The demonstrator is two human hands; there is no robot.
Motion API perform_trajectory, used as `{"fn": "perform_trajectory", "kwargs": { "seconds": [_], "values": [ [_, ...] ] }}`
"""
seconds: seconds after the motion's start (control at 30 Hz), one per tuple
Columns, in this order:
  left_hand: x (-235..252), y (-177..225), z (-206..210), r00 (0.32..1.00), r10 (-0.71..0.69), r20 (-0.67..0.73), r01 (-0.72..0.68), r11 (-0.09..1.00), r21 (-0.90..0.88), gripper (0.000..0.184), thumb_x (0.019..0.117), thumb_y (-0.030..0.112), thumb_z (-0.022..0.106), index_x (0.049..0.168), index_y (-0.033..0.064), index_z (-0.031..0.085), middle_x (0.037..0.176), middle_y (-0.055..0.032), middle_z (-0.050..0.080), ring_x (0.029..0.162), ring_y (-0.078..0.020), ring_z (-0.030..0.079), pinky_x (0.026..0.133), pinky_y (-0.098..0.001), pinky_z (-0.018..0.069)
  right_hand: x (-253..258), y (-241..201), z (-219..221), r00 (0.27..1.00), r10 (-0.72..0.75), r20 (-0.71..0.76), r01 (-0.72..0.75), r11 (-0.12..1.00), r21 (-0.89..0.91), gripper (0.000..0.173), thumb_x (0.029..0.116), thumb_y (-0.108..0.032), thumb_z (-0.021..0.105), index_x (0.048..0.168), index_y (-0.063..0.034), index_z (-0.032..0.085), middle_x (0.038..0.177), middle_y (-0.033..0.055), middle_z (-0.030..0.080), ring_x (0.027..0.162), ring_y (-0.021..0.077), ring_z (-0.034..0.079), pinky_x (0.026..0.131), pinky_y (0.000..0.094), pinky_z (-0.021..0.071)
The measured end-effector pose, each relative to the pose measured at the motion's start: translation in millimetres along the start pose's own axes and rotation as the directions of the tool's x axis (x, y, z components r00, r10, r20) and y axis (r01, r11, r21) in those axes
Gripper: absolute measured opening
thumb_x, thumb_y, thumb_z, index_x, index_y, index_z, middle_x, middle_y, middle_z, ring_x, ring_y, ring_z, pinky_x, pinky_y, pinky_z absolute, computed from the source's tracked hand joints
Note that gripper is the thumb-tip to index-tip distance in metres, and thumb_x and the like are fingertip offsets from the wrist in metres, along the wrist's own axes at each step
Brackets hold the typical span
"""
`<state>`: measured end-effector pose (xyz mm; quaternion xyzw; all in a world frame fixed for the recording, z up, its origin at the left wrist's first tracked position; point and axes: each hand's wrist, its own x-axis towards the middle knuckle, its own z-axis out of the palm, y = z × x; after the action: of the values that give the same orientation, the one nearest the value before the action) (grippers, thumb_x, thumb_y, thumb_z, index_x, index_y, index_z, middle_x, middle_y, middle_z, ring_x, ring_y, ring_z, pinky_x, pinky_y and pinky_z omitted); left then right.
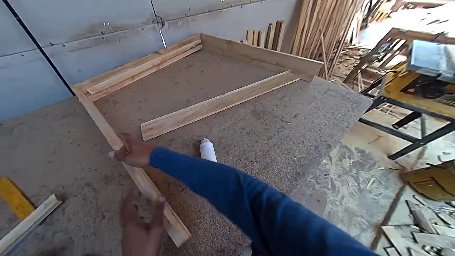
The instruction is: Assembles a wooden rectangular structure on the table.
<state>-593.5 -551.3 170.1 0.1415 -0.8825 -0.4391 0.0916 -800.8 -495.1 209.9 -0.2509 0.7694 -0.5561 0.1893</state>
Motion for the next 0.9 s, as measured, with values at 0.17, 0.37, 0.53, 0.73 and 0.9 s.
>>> {"fn": "perform_trajectory", "kwargs": {
  "seconds": [0.17, 0.37, 0.53, 0.73, 0.9],
  "values": [
    [-2.3, -28.1, 36.0, 0.964, -0.242, 0.114, 0.228, 0.967, 0.117, 0.078, 0.0959, 0.036, 0.066, 0.161, 0.0124, 0.03, 0.131, -0.0171, 0.066, 0.115, -0.0302, 0.068, 0.097, -0.0563, 0.0557, -75.1, 66.3, -131.9, 0.966, -0.242, 0.086, 0.227, 0.65, -0.725, 0.077, 0.0877, -0.032, 0.081, 0.155, -0.0203, 0.045, 0.141, 0.0114, 0.062, 0.13, 0.031, 0.059, 0.109, 0.0547, 0.0488],
    [53.0, -45.4, -15.2, 0.939, -0.328, 0.101, 0.3, 0.927, 0.225, 0.056, 0.0971, 0.024, 0.067, 0.147, 0.0051, 0.049, 0.117, -0.0195, 0.07, 0.105, -0.0315, 0.071, 0.094, -0.0563, 0.057, -39.2, 204.7, -342.9, 0.999, -0.034, -0.017, 0.005, 0.552, -0.834, 0.106, 0.0691, -0.04, 0.094, 0.153, -0.0032, 0.04, 0.15, 0.0258, 0.048, 0.14, 0.046, 0.045, 0.111, 0.0644, 0.0424],
    [60.4, -8.8, -39.0, 0.931, -0.232, -0.281, 0.351, 0.782, 0.515, 0.051, 0.1001, 0.028, 0.067, 0.144, 0.005, 0.056, 0.133, -0.0244, 0.064, 0.123, -0.0442, 0.062, 0.105, -0.067, 0.0461, -38.1, 248.4, -368.9, 0.962, -0.164, 0.218, 0.26, 0.305, -0.916, 0.073, 0.0956, -0.037, 0.068, 0.149, 0.0053, 0.044, 0.149, 0.0352, 0.045, 0.141, 0.053, 0.042, 0.113, 0.0658, 0.0397],
    [-19.4, -20.5, 83.3, 0.936, 0.106, -0.336, 0.036, 0.919, 0.392, 0.047, 0.0964, 0.047, 0.065, 0.12, 0.0061, 0.072, 0.129, -0.0137, 0.068, 0.123, -0.0289, 0.063, 0.105, -0.047, 0.0512, -28.0, 198.5, -379.4, 0.971, -0.154, 0.182, 0.223, 0.323, -0.92, 0.044, 0.1042, -0.031, 0.057, 0.14, -0.0053, 0.054, 0.09, 0.0255, 0.072, 0.08, 0.0487, 0.072, 0.069, 0.0671, 0.0561],
    [12.5, 5.4, 196.8, 0.992, -0.117, 0.047, 0.097, 0.945, 0.312, 0.105, 0.074, 0.087, 0.061, 0.149, 0.0132, 0.054, 0.149, -0.0118, 0.056, 0.138, -0.0311, 0.052, 0.115, -0.0591, 0.0375, -27.8, 184.5, -367.7, 0.982, -0.104, 0.161, 0.187, 0.344, -0.92, 0.04, 0.106, -0.037, 0.051, 0.134, -0.0094, 0.058, 0.091, 0.0208, 0.072, 0.082, 0.0441, 0.072, 0.07, 0.0655, 0.0562]
  ]
}}
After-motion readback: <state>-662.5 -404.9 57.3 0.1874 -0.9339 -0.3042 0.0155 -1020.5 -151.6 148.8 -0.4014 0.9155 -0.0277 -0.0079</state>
